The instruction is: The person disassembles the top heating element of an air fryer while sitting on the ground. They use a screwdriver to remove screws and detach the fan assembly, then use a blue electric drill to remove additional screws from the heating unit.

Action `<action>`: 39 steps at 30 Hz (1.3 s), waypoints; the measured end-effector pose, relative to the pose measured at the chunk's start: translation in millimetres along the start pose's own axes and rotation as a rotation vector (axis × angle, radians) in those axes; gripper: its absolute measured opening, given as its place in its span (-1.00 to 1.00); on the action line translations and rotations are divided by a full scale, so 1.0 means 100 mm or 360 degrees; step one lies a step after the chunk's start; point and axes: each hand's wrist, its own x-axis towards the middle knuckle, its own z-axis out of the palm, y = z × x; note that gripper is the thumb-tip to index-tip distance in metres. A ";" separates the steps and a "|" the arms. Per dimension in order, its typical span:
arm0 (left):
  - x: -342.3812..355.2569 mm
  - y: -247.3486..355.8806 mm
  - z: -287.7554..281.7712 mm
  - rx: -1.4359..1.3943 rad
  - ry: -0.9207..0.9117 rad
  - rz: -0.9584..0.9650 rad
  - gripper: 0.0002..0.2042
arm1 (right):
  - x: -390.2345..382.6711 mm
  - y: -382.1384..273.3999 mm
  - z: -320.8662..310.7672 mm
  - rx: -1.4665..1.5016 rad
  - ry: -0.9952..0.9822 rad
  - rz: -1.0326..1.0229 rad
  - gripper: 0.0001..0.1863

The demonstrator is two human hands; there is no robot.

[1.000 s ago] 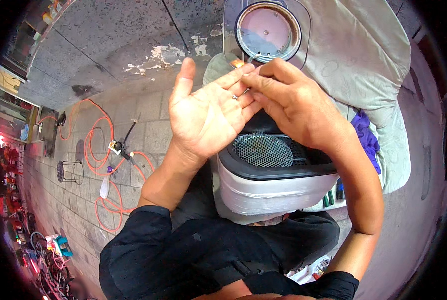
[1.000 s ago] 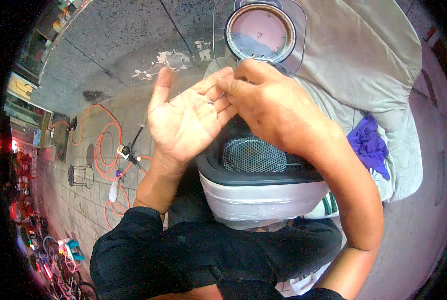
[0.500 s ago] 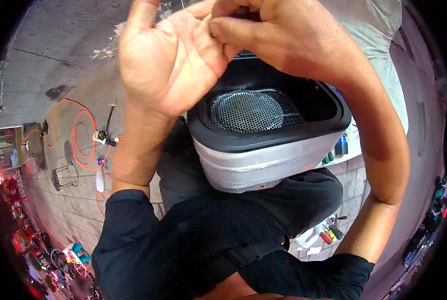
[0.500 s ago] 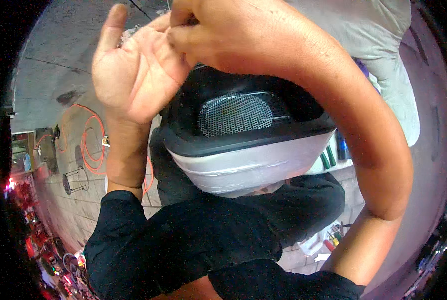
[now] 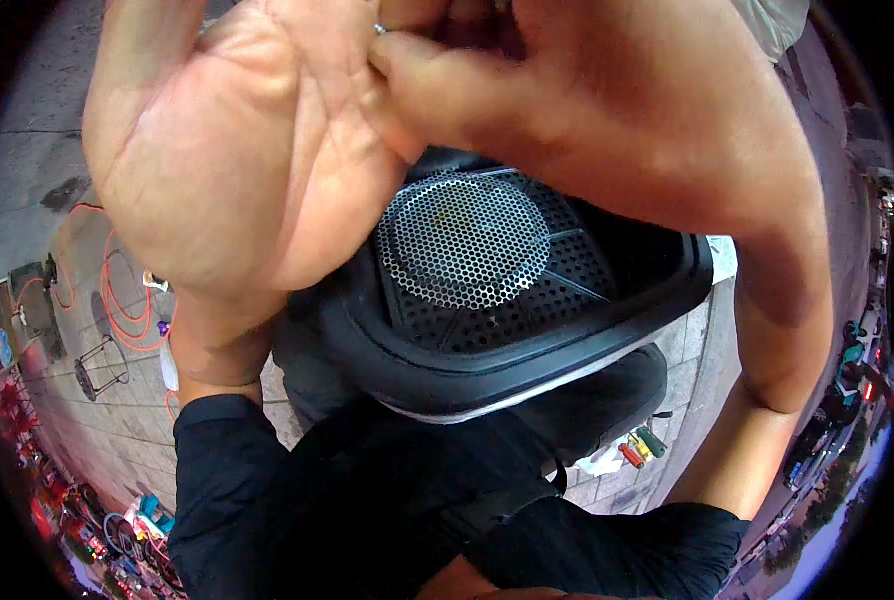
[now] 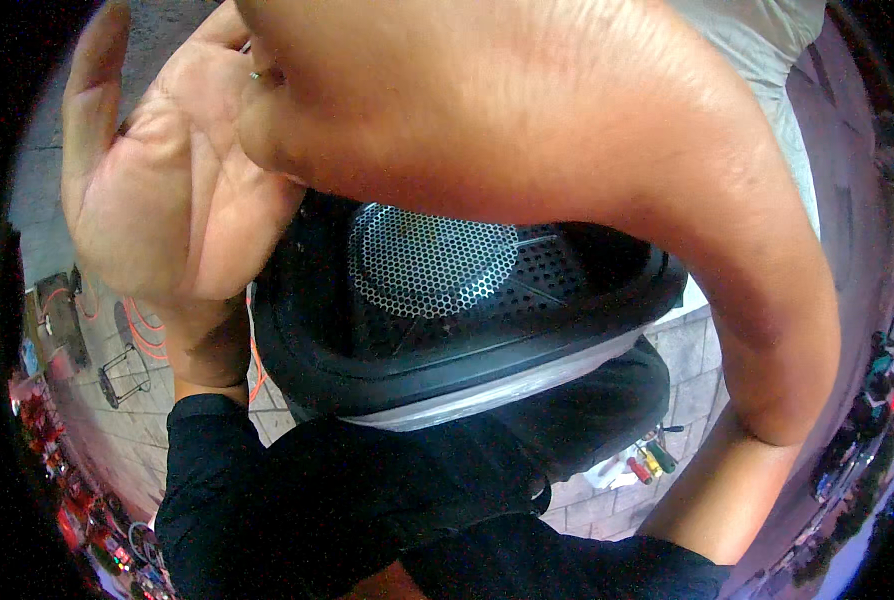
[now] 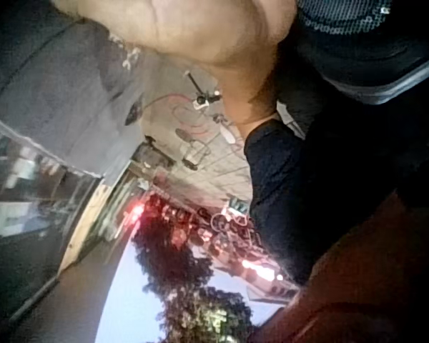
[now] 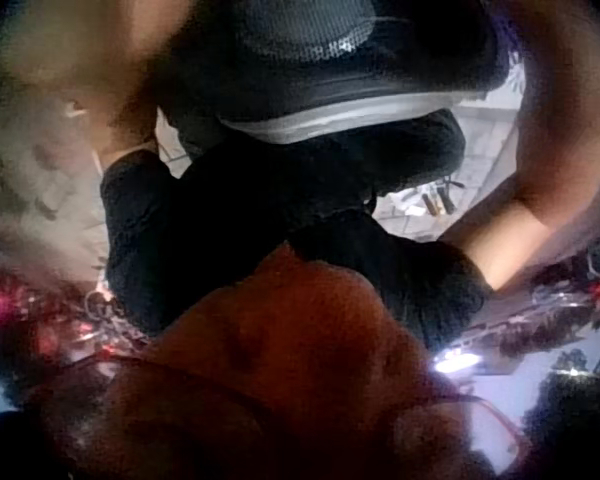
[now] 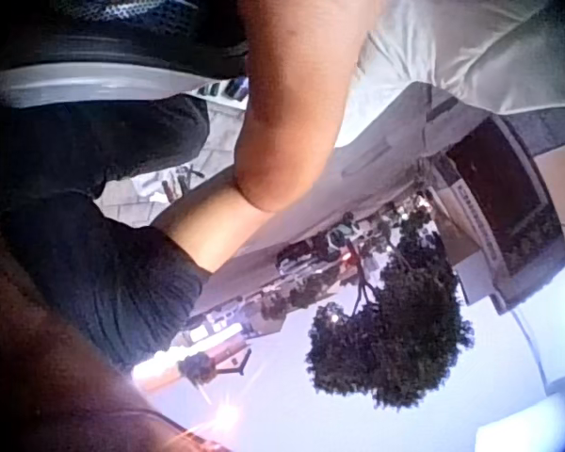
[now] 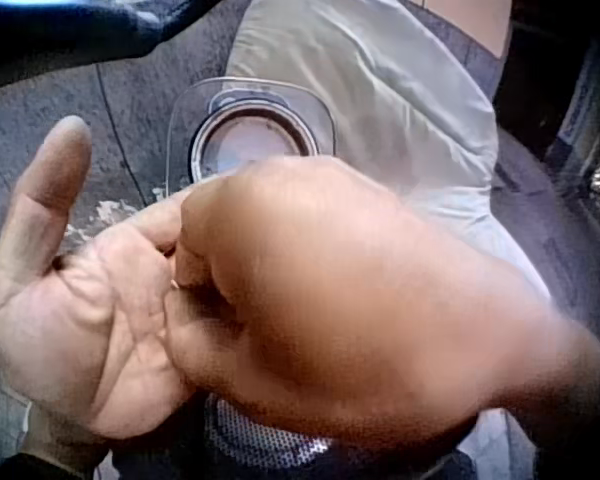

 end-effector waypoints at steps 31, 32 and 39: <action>0.61 -0.25 -1.90 0.0148 0.1272 0.0904 -0.69 | -2.45 2.61 1.47 -0.0404 0.0072 0.1761 -0.63; 0.63 -0.29 -1.87 0.0132 0.1240 0.0908 -0.65 | -2.44 2.60 1.48 -0.0416 0.0062 0.1733 -0.65; 0.66 -0.31 -1.76 0.0142 0.0678 0.0956 -0.38 | -2.76 2.73 1.17 -0.0059 0.0550 0.1835 -0.67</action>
